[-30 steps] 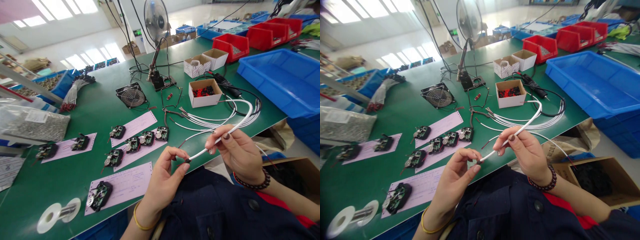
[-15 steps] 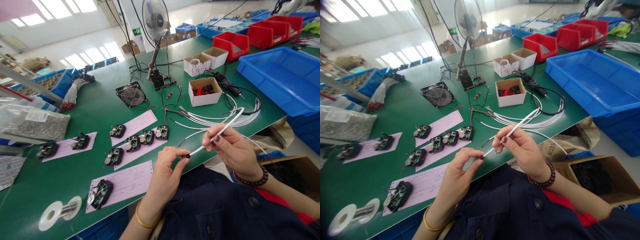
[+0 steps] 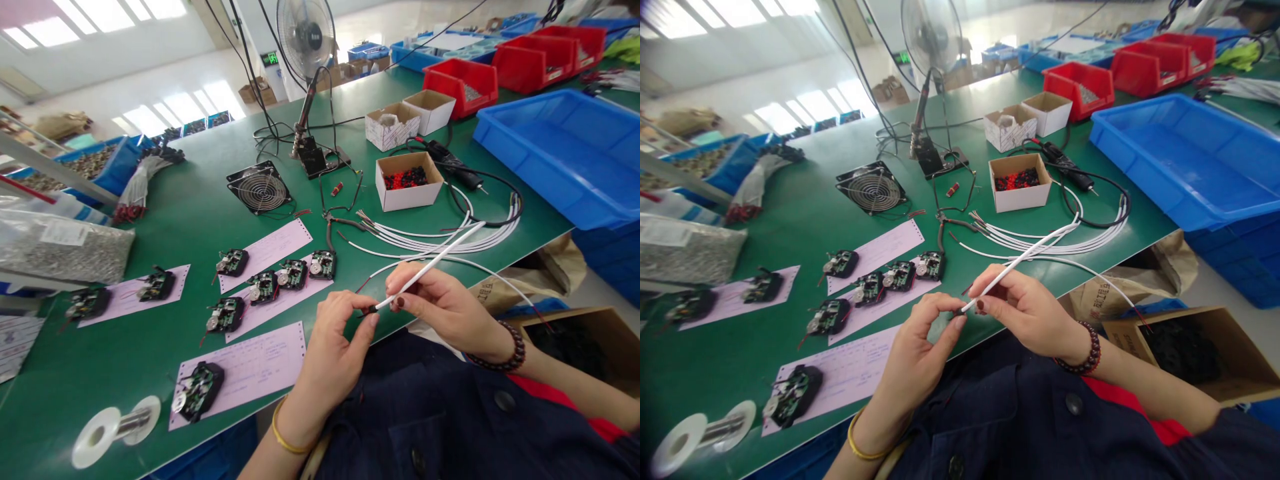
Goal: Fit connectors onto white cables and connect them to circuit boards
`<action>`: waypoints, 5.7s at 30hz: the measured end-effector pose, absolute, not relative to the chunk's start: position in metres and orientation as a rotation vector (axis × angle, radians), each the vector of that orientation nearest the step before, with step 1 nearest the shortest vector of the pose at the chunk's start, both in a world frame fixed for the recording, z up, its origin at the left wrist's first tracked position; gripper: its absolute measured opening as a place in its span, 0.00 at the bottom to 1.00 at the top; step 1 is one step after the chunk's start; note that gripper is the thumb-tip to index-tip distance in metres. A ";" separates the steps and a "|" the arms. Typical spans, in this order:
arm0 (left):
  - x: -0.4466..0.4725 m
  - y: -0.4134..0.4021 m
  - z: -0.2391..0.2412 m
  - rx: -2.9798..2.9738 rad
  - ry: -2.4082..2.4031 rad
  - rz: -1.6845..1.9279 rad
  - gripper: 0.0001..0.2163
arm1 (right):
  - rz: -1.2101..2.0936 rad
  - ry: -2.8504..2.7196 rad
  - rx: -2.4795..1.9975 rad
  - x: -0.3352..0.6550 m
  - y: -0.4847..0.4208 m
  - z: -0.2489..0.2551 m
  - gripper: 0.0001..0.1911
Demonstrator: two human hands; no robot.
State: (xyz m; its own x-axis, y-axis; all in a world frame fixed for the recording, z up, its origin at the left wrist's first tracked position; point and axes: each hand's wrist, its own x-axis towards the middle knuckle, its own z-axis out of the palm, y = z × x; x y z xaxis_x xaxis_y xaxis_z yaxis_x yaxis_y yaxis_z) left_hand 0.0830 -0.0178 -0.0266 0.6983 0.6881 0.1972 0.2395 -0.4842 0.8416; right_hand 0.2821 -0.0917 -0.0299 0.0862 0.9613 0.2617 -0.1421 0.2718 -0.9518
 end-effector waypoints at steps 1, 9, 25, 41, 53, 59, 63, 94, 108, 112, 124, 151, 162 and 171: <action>0.084 -0.018 -0.027 2.066 0.711 0.684 0.04 | 1.020 -1.173 -0.955 0.282 -0.092 -0.030 0.09; 0.085 -0.015 -0.027 2.165 0.709 0.697 0.06 | 0.919 -1.265 -1.130 0.284 -0.094 -0.031 0.05; 0.084 -0.022 -0.036 1.799 0.724 0.730 0.06 | 0.955 -1.267 -1.044 0.279 -0.098 -0.035 0.05; 0.084 -0.022 -0.027 2.130 0.662 0.742 0.13 | 0.657 -1.570 -1.105 0.281 -0.098 -0.025 0.06; 0.086 -0.024 -0.026 2.118 0.656 0.801 0.14 | 0.407 -1.650 -1.199 0.275 -0.098 -0.026 0.03; 0.086 -0.026 -0.025 2.231 0.665 0.870 0.09 | 0.410 -1.680 -1.252 0.276 -0.098 -0.026 0.06; 0.087 -0.026 -0.024 2.232 0.642 0.895 0.06 | 0.480 -1.590 -1.198 0.273 -0.097 -0.031 0.05; 0.084 -0.031 -0.036 1.862 0.408 0.526 0.19 | 0.273 -1.822 -1.078 0.278 -0.109 -0.037 0.10; 0.089 -0.029 -0.027 2.465 0.433 0.828 0.12 | 0.333 -1.747 -1.136 0.272 -0.111 -0.032 0.11; 0.089 -0.031 -0.026 2.546 0.427 0.814 0.11 | 0.421 -1.738 -1.159 0.271 -0.114 -0.025 0.12; 0.089 -0.037 -0.025 2.235 0.375 0.731 0.18 | 0.378 -1.894 -1.105 0.282 -0.115 -0.025 0.12; 0.086 -0.043 -0.017 1.882 0.393 0.476 0.16 | 0.424 -1.766 -1.008 0.283 -0.119 -0.029 0.06; 0.099 -0.045 -0.018 1.946 0.364 0.644 0.16 | 0.374 -1.475 -0.943 0.265 -0.112 -0.039 0.02; 0.101 -0.043 -0.023 2.127 0.362 0.765 0.16 | 0.304 -1.410 -1.015 0.258 -0.113 -0.042 0.02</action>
